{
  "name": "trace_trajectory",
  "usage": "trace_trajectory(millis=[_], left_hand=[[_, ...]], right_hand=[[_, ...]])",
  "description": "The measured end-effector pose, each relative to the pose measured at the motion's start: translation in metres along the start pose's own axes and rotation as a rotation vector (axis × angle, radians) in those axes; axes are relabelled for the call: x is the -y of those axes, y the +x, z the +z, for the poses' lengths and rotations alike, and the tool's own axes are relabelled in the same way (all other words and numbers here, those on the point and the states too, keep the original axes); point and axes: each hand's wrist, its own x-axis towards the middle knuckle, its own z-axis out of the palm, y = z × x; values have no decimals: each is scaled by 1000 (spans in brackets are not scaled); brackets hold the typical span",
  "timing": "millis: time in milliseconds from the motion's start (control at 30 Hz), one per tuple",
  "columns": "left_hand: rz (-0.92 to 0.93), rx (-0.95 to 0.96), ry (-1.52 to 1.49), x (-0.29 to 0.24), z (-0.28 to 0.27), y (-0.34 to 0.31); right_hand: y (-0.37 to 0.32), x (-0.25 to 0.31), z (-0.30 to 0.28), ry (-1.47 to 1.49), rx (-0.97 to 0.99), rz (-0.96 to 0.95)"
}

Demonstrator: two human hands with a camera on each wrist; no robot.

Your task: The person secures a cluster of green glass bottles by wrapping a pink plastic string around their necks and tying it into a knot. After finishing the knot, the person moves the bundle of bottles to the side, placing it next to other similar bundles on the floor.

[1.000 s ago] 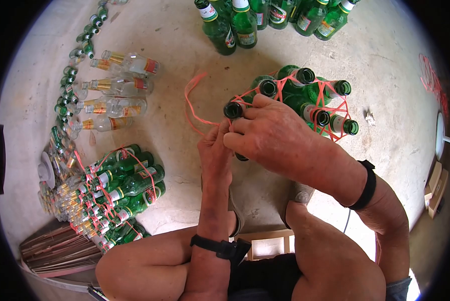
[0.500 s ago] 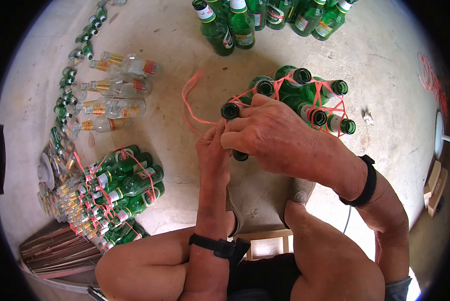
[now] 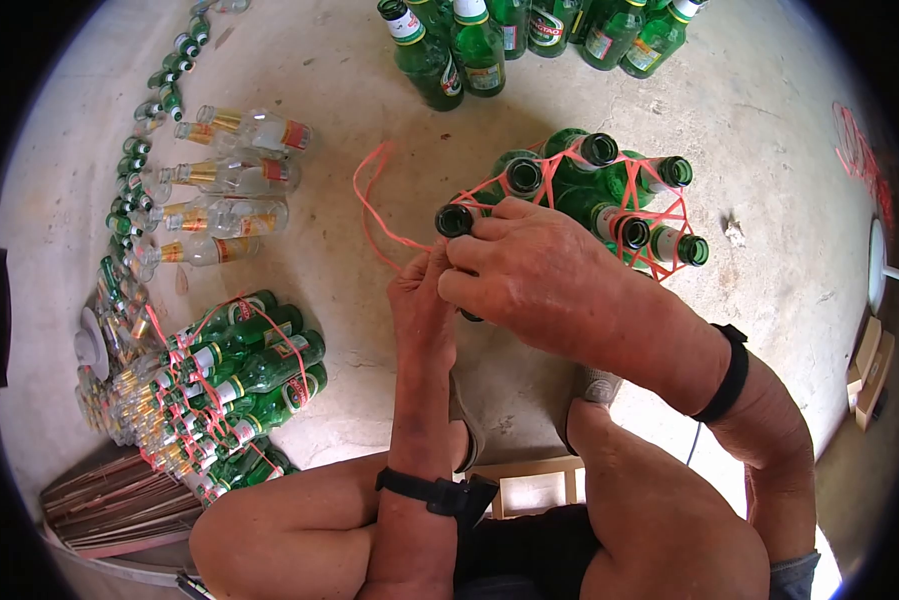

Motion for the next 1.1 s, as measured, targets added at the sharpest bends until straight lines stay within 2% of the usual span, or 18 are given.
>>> trace_trajectory(millis=[67, 267, 567, 867, 1100], left_hand=[[3, 11, -2, 0, -1, 0], [1, 51, -50, 5, -7, 1], [50, 106, -17, 5, -9, 0], [47, 111, 50, 4, -6, -1], [100, 107, 1, 1, 3, -4]], right_hand=[[-1, 0, 0, 14, 30, 10], [-1, 2, -2, 8, -69, 6], [1, -4, -16, 98, 24, 54], [-1, -9, -16, 313, -77, 96], [-6, -6, -31, 203, -108, 145]])
